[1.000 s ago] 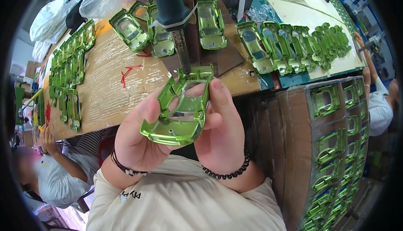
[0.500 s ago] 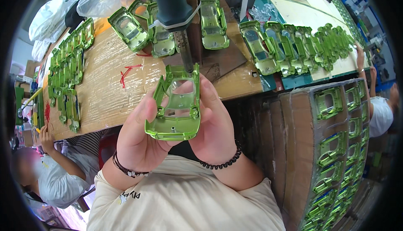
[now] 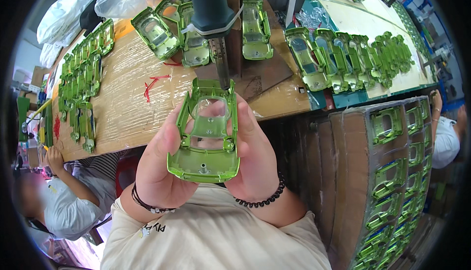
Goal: The person assembles toy car shells by attaching red plastic pieces, inserting clear windows, pressing them against a mounted heated iron to fuse the parts, and arranging the car shells on the workbench by hand.
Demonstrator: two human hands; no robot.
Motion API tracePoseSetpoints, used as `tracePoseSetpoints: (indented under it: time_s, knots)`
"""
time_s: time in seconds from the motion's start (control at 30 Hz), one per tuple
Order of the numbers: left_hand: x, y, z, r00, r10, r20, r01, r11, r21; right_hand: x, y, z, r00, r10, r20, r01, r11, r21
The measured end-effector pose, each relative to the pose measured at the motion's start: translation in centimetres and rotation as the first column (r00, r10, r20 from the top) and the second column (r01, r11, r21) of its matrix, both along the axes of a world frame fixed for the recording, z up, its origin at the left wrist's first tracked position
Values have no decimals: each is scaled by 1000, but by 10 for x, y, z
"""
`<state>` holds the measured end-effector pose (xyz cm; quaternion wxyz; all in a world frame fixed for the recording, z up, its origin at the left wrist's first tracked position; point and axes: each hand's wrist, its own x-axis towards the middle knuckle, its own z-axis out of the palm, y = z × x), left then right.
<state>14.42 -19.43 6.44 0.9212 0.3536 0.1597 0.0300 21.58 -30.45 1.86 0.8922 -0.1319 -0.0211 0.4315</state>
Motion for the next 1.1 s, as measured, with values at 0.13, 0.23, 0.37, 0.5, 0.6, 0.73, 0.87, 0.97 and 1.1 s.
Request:
tracePoseSetpoints:
  time_s: [0.13,0.23,0.37,0.5,0.6,0.73,0.87,0.97,1.1]
  knots:
    - [2,0,2,1000,-1,-16,1,1000,-23,-3,1,-3,986,-100,131,95,994,44]
    - [4,2,-1,1000,-6,-9,6,1000,-25,3,3,-3,999,-36,27,36,999,9]
    - [6,3,-1,998,-26,-58,24,999,-33,1,3,-8,999,-51,21,51,999,-11]
    - [4,6,-6,995,-101,-21,98,990,-102,-3,0,-9,989,-104,102,110,993,-47]
    - [0,8,-14,979,-202,32,204,972,-119,-7,-18,-19,994,-99,47,106,976,-191]
    - [-11,7,-20,898,-440,6,439,896,63,-19,-39,-13,994,-14,112,43,964,-262]
    - [-24,2,-17,812,-584,21,569,798,198,-27,-59,-8,962,30,270,122,839,-530]
    - [-27,-2,-19,809,-582,86,472,729,497,-21,-60,-10,926,-97,366,301,776,-554]
    - [-27,13,6,724,-662,197,155,434,888,8,-57,-20,644,-263,718,741,445,-503]
